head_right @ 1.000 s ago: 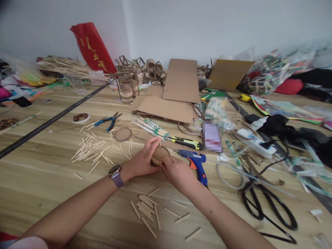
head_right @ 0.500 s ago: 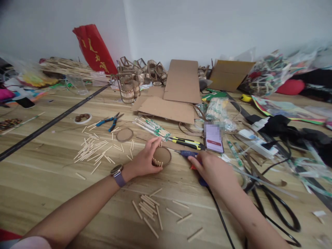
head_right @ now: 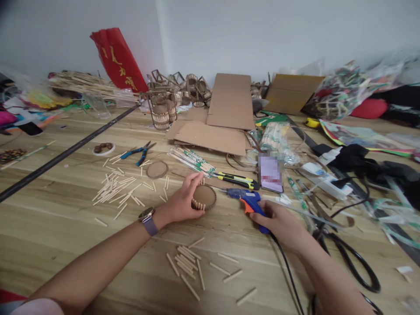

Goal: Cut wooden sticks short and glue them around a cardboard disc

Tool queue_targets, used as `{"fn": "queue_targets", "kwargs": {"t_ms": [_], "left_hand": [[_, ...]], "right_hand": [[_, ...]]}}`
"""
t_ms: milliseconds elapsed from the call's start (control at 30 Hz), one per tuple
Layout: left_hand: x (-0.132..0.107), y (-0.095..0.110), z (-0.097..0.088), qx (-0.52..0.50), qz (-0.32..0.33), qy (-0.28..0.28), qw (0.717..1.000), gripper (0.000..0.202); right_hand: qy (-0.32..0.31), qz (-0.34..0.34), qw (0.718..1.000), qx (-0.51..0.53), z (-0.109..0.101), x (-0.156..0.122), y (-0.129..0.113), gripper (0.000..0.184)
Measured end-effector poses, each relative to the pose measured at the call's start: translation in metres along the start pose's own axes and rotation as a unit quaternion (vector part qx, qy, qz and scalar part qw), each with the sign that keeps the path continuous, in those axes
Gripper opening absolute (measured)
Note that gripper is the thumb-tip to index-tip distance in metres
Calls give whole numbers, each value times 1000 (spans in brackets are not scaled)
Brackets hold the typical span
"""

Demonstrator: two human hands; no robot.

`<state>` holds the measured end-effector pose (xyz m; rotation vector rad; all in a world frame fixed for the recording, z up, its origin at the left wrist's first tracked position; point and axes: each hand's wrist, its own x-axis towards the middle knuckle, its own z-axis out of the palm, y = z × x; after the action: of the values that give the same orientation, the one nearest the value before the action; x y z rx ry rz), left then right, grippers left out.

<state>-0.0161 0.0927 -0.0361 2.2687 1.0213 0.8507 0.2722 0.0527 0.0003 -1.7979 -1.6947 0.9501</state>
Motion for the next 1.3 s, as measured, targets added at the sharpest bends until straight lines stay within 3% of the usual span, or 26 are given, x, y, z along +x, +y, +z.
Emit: {"fn": "queue_targets", "kwargs": {"t_ms": [67, 167, 233, 300, 367, 500, 600, 700, 900, 1300], "left_hand": [[0, 0, 0, 0, 1, -1, 1000, 114], [1, 0, 0, 0, 5, -2, 1000, 115], [1, 0, 0, 0, 5, -3, 1000, 115], [1, 0, 0, -1, 4, -2, 1000, 115], [1, -1, 0, -1, 3, -3, 1000, 115], [0, -2, 1, -4, 1, -4, 1000, 115], [0, -3, 1, -4, 0, -2, 1000, 115], [0, -2, 1, -5, 5, -1, 1000, 116], [1, 0, -1, -9, 5, -5, 1000, 115], [0, 0, 0, -2, 4, -5, 1000, 115]], "right_hand": [[-52, 41, 984, 165, 4, -5, 1, 28], [-101, 101, 917, 373, 15, -11, 0, 30], [-154, 110, 865, 465, 23, -12, 0, 28], [-192, 105, 838, 500, 30, -12, -1, 28], [-196, 100, 849, 480, 34, -13, -1, 28], [-131, 89, 915, 371, 36, -18, 1, 40], [-85, 70, 964, 242, 35, -21, 0, 46], [-80, 8, 991, 107, 35, -21, -2, 46], [-90, -98, 991, -3, 39, -21, -5, 54], [-55, -76, 993, -74, 46, -27, -13, 44]]}}
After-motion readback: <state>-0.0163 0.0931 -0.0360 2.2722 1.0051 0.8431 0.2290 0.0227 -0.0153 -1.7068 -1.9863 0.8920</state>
